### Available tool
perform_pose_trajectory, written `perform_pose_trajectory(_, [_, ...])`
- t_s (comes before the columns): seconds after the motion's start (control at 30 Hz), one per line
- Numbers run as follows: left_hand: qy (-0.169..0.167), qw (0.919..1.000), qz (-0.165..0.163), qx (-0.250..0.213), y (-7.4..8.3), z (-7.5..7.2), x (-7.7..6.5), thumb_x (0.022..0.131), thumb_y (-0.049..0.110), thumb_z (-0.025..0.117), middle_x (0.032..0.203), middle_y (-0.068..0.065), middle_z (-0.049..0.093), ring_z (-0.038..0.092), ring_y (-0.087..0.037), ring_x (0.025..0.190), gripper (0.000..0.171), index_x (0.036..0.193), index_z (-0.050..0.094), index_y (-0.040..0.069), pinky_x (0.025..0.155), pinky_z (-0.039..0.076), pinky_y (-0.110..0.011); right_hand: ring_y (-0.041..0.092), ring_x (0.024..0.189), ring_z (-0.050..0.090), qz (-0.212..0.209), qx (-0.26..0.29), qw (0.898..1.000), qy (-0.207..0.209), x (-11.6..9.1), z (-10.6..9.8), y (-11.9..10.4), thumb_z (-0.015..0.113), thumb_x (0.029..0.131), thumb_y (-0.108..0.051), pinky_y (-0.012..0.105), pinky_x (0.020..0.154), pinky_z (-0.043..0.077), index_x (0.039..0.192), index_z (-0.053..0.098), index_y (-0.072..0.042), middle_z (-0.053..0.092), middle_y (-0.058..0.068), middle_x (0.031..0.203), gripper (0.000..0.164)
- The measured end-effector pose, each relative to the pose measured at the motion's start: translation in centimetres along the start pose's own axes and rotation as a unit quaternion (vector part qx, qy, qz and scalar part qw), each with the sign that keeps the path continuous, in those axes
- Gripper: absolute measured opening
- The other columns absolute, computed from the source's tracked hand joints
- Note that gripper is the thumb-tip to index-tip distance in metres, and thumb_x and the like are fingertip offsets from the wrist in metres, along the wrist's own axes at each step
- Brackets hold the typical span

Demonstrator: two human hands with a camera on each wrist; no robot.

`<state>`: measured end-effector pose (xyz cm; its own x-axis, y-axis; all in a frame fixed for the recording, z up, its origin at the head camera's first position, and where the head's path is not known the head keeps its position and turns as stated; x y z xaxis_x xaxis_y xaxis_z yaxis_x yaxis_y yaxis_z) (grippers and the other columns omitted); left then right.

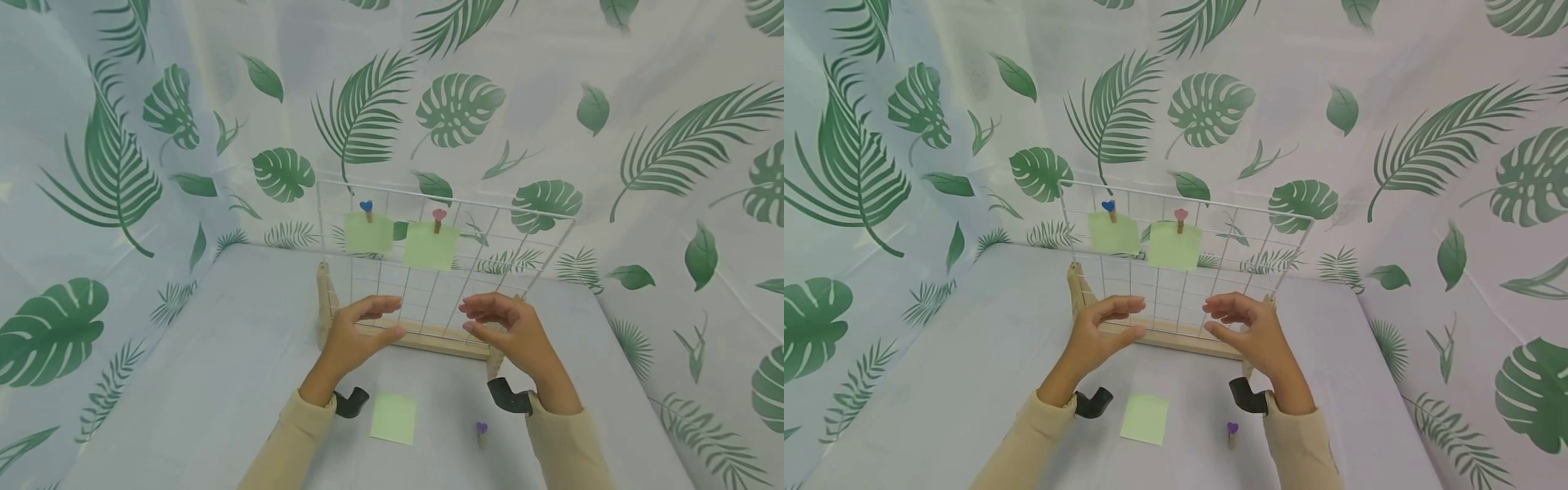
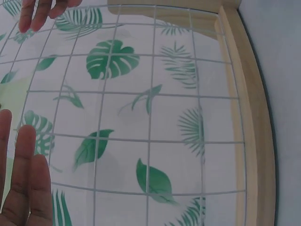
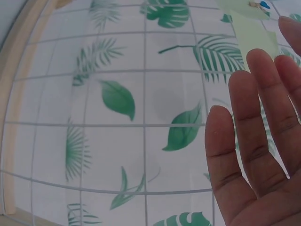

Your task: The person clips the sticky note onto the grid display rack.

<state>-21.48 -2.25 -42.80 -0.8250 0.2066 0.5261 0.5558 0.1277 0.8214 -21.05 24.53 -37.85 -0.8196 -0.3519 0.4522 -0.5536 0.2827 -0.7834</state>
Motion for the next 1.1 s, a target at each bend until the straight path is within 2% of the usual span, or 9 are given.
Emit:
perform_pose_trajectory(0.13, [-0.003, 1.0, -0.008, -0.003, -0.2, 0.3, -0.3, 0.088, 0.003, 0.087, 0.123, -0.013, 0.079, 0.073, -0.029, 0.117, 0.042, 0.128, 0.075, 0.0, 0.1, 0.057, -0.04, 0.0, 0.099, 0.071, 0.002, 0.002, 1.0, 0.003, -0.5, 0.0, 0.3, 0.077, 0.088, 0.017, 0.015, 0.088, 0.057, 0.115, 0.073, 0.009, 0.077, -0.013, 0.111, 0.029])
perform_pose_trajectory(0.4, [-0.002, 0.9998, -0.019, -0.007, -0.7, 0.5, -1.0, 0.089, 0.003, 0.087, 0.123, -0.011, 0.079, 0.073, -0.028, 0.116, 0.041, 0.128, 0.075, 0.0, 0.099, 0.058, -0.042, -0.001, 0.1, 0.071, 0.005, 0.012, 1.0, 0.008, -1.2, -0.1, 0.9, 0.076, 0.087, 0.019, 0.015, 0.088, 0.057, 0.113, 0.073, 0.01, 0.078, -0.006, 0.111, 0.028])
perform_pose_trajectory(0.57, [-0.001, 0.9997, -0.022, -0.01, -1.1, 0.7, -1.3, 0.09, 0.004, 0.086, 0.123, -0.012, 0.079, 0.073, -0.026, 0.116, 0.04, 0.129, 0.075, 0.003, 0.1, 0.058, -0.04, 0.0, 0.099, 0.071, 0.007, 0.005, 1.0, 0.009, -1.6, -0.3, 1.1, 0.077, 0.087, 0.018, 0.015, 0.087, 0.057, 0.113, 0.074, 0.009, 0.078, -0.008, 0.111, 0.028])
perform_pose_trajectory(0.83, [0.001, 0.9993, -0.035, -0.016, -1.6, 0.7, -1.9, 0.09, 0.004, 0.086, 0.123, -0.012, 0.078, 0.073, -0.029, 0.114, 0.042, 0.13, 0.073, 0.0, 0.099, 0.059, -0.043, 0.003, 0.096, 0.07, 0.027, -0.014, 0.999, 0.015, -2.2, -0.3, 1.4, 0.078, 0.089, 0.015, 0.015, 0.084, 0.056, 0.114, 0.075, 0.006, 0.077, -0.01, 0.11, 0.027])
perform_pose_trajectory(1.1, [0.004, 0.9983, -0.054, -0.024, -2.0, 0.9, -2.7, 0.091, 0.006, 0.085, 0.124, -0.016, 0.078, 0.073, -0.031, 0.115, 0.041, 0.131, 0.073, 0.001, 0.098, 0.059, -0.049, 0.003, 0.095, 0.07, 0.033, -0.001, 0.999, 0.016, -2.7, -0.3, 2.0, 0.077, 0.088, 0.016, 0.015, 0.081, 0.057, 0.112, 0.074, 0.008, 0.078, -0.013, 0.109, 0.025])
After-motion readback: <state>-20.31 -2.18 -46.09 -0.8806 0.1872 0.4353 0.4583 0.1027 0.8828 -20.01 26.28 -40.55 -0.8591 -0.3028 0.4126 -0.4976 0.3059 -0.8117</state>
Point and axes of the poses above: each hand's wrist, its own x-axis towards the middle knuckle, its own z-axis out of the palm, y = z × x, the point moved 4 cm from there along x, towards the middle knuckle
